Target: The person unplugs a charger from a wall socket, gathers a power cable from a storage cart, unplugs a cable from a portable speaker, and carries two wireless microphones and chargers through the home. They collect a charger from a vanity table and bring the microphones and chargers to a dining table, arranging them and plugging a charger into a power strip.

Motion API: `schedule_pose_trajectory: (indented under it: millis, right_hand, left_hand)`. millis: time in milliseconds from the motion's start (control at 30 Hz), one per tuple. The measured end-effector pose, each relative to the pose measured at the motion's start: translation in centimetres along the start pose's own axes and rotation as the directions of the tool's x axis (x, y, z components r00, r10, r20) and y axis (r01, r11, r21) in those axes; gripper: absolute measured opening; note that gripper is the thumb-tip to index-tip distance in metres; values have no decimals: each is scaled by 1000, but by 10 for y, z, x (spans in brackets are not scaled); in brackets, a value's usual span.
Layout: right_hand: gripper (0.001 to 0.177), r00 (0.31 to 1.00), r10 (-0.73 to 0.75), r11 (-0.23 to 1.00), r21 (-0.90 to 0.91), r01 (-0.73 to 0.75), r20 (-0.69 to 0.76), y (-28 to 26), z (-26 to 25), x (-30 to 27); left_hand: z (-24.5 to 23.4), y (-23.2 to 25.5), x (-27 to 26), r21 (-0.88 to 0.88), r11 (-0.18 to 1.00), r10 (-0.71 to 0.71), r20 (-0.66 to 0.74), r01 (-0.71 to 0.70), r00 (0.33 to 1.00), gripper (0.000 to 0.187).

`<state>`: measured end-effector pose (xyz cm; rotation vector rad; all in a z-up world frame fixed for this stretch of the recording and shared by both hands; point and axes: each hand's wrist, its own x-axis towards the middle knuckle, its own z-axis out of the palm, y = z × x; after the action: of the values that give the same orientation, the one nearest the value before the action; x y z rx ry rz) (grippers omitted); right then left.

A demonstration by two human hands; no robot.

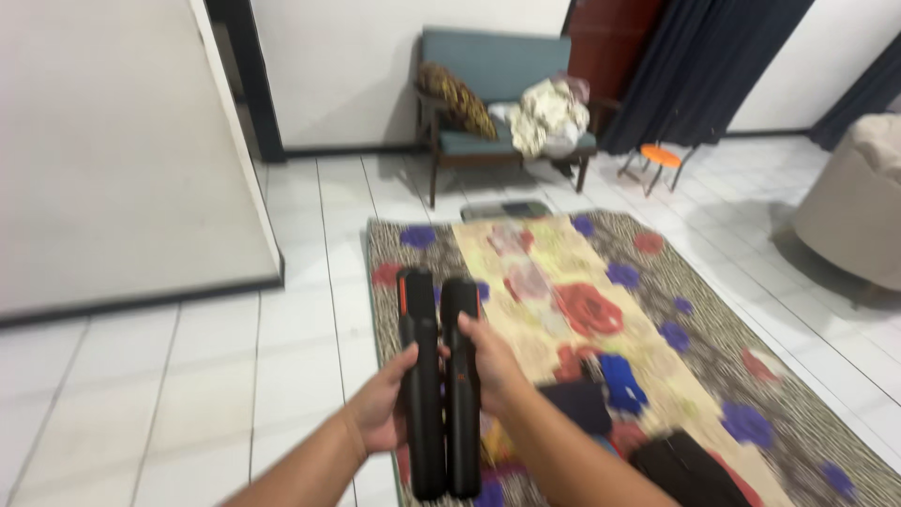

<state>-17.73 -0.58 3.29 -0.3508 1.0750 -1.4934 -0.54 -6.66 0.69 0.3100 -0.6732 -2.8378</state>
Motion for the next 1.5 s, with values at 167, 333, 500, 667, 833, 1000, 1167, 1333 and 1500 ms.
schedule_pose_trajectory:
  millis: [167,333,500,667,833,1000,1167,1333,1500]
  right_hand:
    - [26,998,-24,999,-34,26,66,-42,75,115]
    - [31,998,39,997,-64,-35,52,-76,112,214]
    - [35,988,60,996,-80,-49,143,-102,133,324]
    - [33,974,97,974,-221,-50,207,-140,142,450]
    - [33,957,141,959,-273,-69,254,-221,168,578]
    - [38,907,191,950,-303,-75,375,-258,186,675]
    - [41,933,236,911,-397,-115,271,-279,220,782]
    - [43,925,198,918,-392,-59,325,-294,255,905]
    - [49,950,127,921,-390,-5,286,-340,319,1018]
  left_hand:
    - [-30,139,23,100,995,-14,-38,18,999,47]
    - [-57,227,63,82,994,74,-9,-73,997,52]
    - [-93,305,112,65,992,109,-35,-107,993,55]
    - [-138,389,187,41,980,199,-82,-196,977,58]
    - [-156,494,280,-31,950,304,-145,-311,942,58]
    - [-183,567,334,-61,933,330,-245,-354,912,55]
    - [-232,657,373,-55,919,369,-231,-391,900,55]
    - [-299,761,418,-46,922,364,-243,-385,899,54]
    - [-332,908,462,43,938,346,-192,-344,918,53]
